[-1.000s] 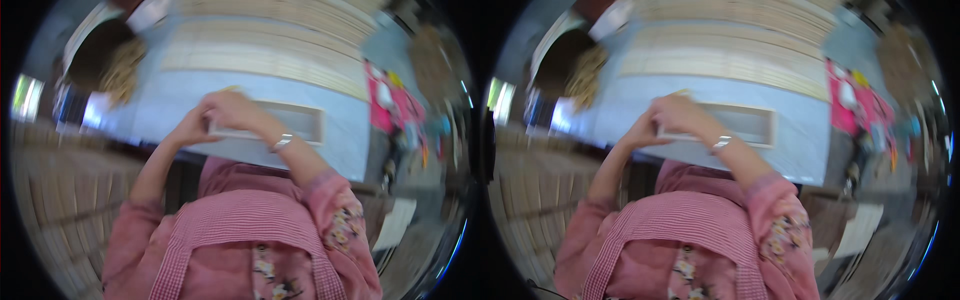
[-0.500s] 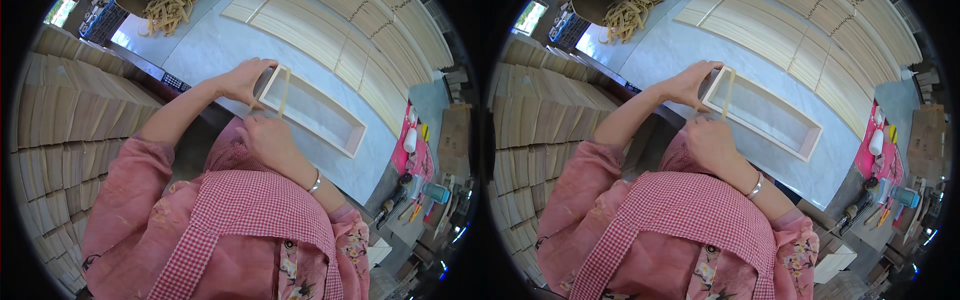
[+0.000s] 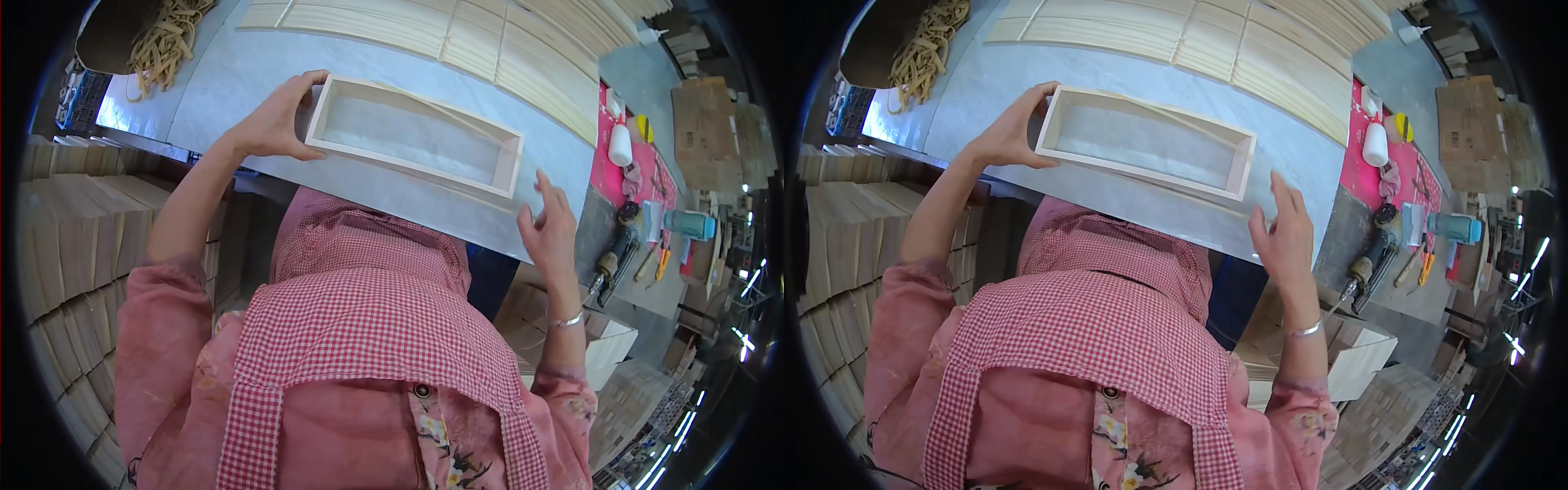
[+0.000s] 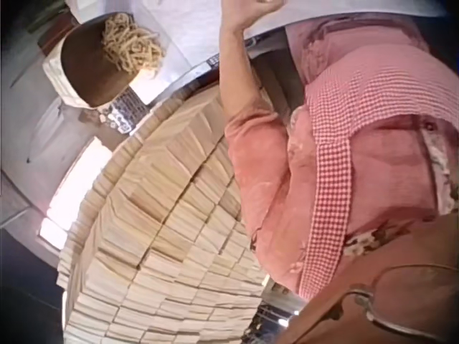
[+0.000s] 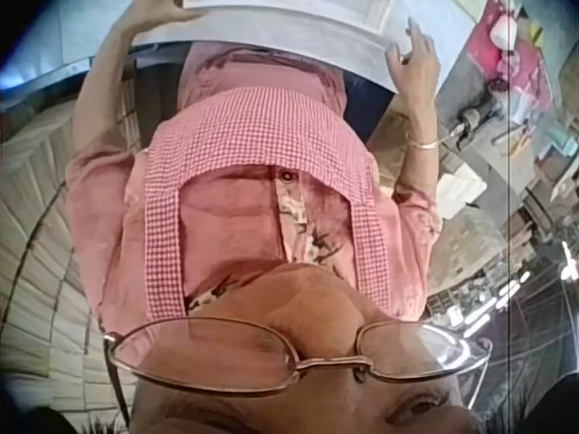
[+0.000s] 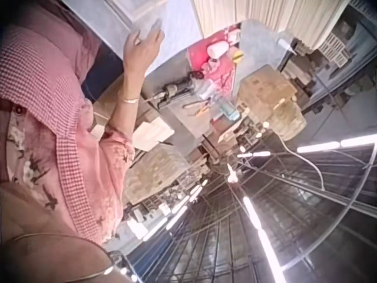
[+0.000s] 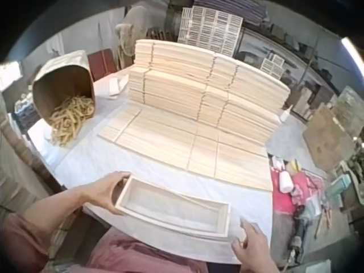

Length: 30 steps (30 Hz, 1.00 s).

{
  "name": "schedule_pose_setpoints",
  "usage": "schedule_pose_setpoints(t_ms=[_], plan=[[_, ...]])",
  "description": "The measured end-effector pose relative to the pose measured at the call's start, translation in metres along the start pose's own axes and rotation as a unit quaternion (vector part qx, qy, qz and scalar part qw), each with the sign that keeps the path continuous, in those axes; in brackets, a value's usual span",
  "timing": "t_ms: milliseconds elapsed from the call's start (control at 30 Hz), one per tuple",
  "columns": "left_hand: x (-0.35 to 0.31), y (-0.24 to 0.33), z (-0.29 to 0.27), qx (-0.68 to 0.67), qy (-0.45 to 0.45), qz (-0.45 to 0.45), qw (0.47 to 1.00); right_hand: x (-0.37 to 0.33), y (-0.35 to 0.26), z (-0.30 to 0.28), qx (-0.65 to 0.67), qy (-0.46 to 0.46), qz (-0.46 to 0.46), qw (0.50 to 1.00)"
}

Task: Assemble small wooden boxes by gluing wooden strips and securing them with a pneumatic nailer.

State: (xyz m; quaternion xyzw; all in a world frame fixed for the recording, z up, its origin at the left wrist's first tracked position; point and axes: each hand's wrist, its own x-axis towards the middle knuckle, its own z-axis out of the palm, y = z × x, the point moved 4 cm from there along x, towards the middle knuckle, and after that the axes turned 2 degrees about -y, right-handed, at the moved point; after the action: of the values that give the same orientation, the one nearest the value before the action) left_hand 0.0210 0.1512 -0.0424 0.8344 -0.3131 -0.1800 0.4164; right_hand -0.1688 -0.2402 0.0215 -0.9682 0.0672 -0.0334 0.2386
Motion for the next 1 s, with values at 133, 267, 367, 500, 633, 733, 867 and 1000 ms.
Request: schedule_pose_setpoints(t_ms=[133,267,367,500,633,733,867,1000], plan=[[0.004,0.001,0.003,0.004,-0.003,-0.011,1.000,0.040,0.016,0.009,0.029,-0.016,-0.069,0.997],[-0.002,0.003,0.001,0.016,0.016,-0.002,1.000,0.055,0.025,0.025,0.085,-0.062,-0.108,0.989],[-0.002,0.004,0.000,0.024,0.020,0.009,0.999,0.050,0.025,0.040,0.095,-0.090,-0.066,0.989],[-0.002,0.012,0.002,0.083,0.032,0.012,0.996,0.045,0.036,0.057,0.175,-0.039,-0.057,0.982],[-0.018,0.014,0.000,0.121,0.032,0.010,0.992,0.038,0.036,0.065,0.241,0.031,-0.074,0.967],[-0.033,0.005,-0.001,0.105,0.066,0.108,0.986,0.029,0.027,0.065,0.233,0.091,-0.108,0.962],[-0.032,0.017,0.005,-0.241,0.111,-0.106,0.959,0.026,0.033,0.071,0.246,0.097,-0.100,0.959],[-0.023,0.003,0.006,-0.364,0.101,-0.190,0.906,0.026,0.032,0.070,0.210,0.107,-0.103,0.966]])
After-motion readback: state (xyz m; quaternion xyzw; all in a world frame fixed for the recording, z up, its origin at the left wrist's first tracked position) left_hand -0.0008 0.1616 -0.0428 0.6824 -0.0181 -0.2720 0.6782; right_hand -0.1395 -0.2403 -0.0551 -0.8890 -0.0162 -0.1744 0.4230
